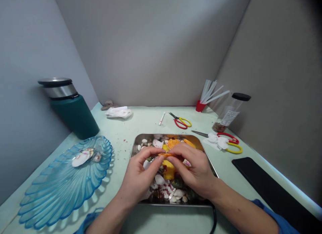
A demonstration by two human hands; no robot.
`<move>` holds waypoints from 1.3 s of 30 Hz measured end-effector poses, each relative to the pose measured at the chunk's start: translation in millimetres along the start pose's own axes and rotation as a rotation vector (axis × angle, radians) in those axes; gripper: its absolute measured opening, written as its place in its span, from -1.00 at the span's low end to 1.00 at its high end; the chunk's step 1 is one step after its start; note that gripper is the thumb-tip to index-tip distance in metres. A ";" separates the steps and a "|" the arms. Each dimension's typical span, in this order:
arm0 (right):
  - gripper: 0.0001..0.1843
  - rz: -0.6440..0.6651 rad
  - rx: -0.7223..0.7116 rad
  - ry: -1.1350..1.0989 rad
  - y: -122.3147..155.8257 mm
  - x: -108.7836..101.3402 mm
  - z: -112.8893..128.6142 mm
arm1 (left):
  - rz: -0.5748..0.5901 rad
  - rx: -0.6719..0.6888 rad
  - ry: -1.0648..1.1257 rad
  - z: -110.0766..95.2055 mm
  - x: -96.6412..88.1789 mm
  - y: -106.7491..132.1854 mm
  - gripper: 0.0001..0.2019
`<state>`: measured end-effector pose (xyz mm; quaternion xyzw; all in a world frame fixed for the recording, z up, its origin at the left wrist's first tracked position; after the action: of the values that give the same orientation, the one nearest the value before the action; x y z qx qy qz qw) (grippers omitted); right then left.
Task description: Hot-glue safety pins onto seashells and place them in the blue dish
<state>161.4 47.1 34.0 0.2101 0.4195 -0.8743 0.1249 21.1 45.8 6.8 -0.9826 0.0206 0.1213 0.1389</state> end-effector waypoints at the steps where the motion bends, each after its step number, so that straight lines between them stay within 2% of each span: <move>1: -0.96 0.000 0.005 -0.005 -0.3 -0.1 -0.2 | -0.003 0.025 -0.015 -2.4 -0.8 0.0 -0.89; 4: -0.95 -0.001 0.016 -0.019 -1.2 -0.2 -0.2 | 0.002 0.051 -0.032 -5.6 -2.4 -0.3 -0.91; 15: -0.93 0.050 0.059 -0.051 -1.9 2.8 -2.0 | 0.022 -0.126 0.137 10.8 0.9 0.2 -0.86; 18: -0.93 0.033 0.036 -0.065 -2.3 1.6 -1.2 | -0.003 -0.215 0.237 16.6 3.4 -0.7 -0.74; 23: -0.94 0.047 -0.041 -0.094 -2.2 1.0 4.0 | 0.033 -0.327 0.390 22.7 9.3 -0.2 -0.68; 30: -0.78 0.078 -0.121 -0.068 -1.5 1.3 10.6 | 0.226 -0.285 0.559 13.1 18.7 5.9 -0.47; 33: -0.72 0.098 -0.146 -0.048 -0.8 2.4 11.4 | 0.283 -0.262 0.606 11.0 22.2 7.1 -0.48; 36: -0.66 0.106 -0.167 -0.057 -0.4 2.2 12.7 | 0.277 -0.269 0.659 11.8 22.8 7.4 -0.50; 39: -0.71 0.062 -0.155 -0.073 -0.6 -1.3 12.7 | 0.291 -0.286 0.713 12.6 24.7 9.2 -0.59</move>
<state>158.9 37.5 42.1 0.1807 0.4742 -0.8420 0.1829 41.4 40.3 -13.4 -0.9593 0.1893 -0.2069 -0.0336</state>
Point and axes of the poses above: each hand's wrist, its own y-axis away from the middle knuckle, its own x-axis out of the palm, z = x × y, the point moved 7 cm from there along -y, towards the middle knuckle, and after that the axes turned 6 degrees about -y, right-handed, at the moved point
